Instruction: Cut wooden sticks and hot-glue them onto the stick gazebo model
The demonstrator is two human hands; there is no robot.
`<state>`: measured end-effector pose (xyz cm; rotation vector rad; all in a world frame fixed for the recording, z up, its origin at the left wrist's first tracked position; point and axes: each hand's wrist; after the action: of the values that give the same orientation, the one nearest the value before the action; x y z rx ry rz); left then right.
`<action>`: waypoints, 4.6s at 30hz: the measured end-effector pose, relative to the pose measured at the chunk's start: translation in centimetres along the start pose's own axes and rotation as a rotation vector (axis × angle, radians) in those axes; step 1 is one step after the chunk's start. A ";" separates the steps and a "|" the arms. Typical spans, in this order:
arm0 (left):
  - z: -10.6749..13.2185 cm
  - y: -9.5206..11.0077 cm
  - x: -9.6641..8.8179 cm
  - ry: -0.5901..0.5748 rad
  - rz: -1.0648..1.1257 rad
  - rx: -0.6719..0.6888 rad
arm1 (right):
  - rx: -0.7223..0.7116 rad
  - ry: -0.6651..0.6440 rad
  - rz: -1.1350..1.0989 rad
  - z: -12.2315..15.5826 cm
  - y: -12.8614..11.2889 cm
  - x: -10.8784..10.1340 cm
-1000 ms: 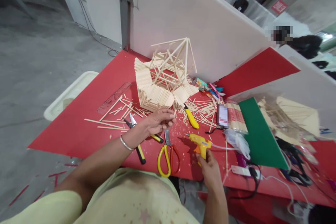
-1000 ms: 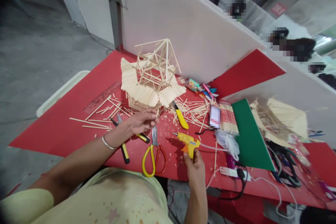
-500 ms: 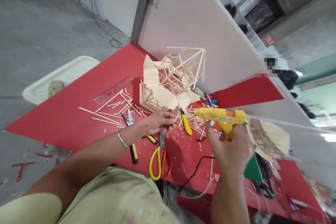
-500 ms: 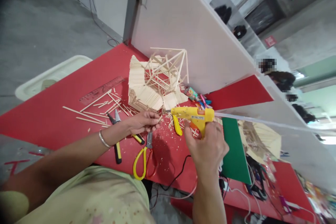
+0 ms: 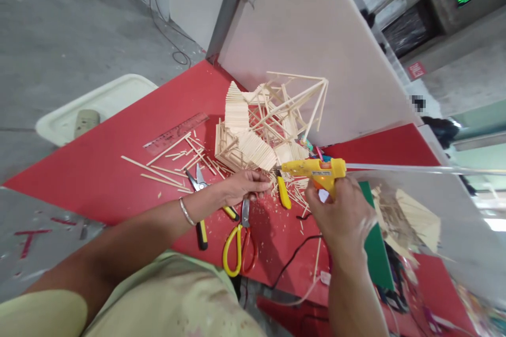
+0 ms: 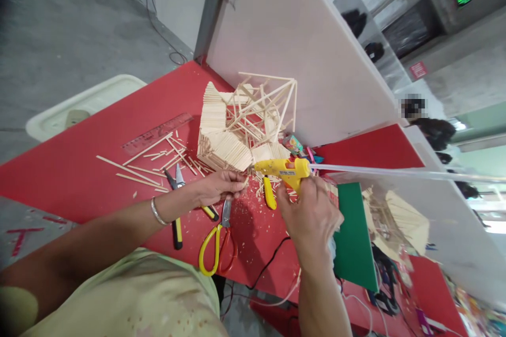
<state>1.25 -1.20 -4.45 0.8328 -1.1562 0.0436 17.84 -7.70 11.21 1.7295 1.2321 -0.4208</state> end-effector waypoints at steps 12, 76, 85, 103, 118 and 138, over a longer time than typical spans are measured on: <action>0.0 0.3 0.2 0.024 -0.013 0.060 | -0.181 0.090 0.134 -1.4 0.4 -0.3; 0.5 0.6 0.5 -0.012 0.004 0.061 | -0.169 0.114 0.117 -0.8 0.9 -1.0; 0.4 0.7 0.5 0.008 -0.007 0.038 | -0.201 0.086 0.115 -1.1 0.6 0.0; 0.1 0.2 0.3 0.019 0.008 0.051 | -0.308 0.151 0.170 -2.0 -0.4 -1.7; 0.1 0.0 0.3 0.029 0.000 0.078 | -0.295 0.142 0.101 -0.9 -0.3 -1.4; 0.0 0.0 0.3 0.071 -0.010 0.054 | -0.266 0.139 0.120 -0.8 -0.2 -1.0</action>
<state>1.35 -1.27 -4.21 0.8781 -1.0877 0.0966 17.05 -7.57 12.22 1.6128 1.2146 -0.0619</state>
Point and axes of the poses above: each hand's wrist, its own z-axis away from the middle knuckle, its own x-axis out of the palm, y = z × x, and after that the axes turned 4 degrees about -x, right-handed
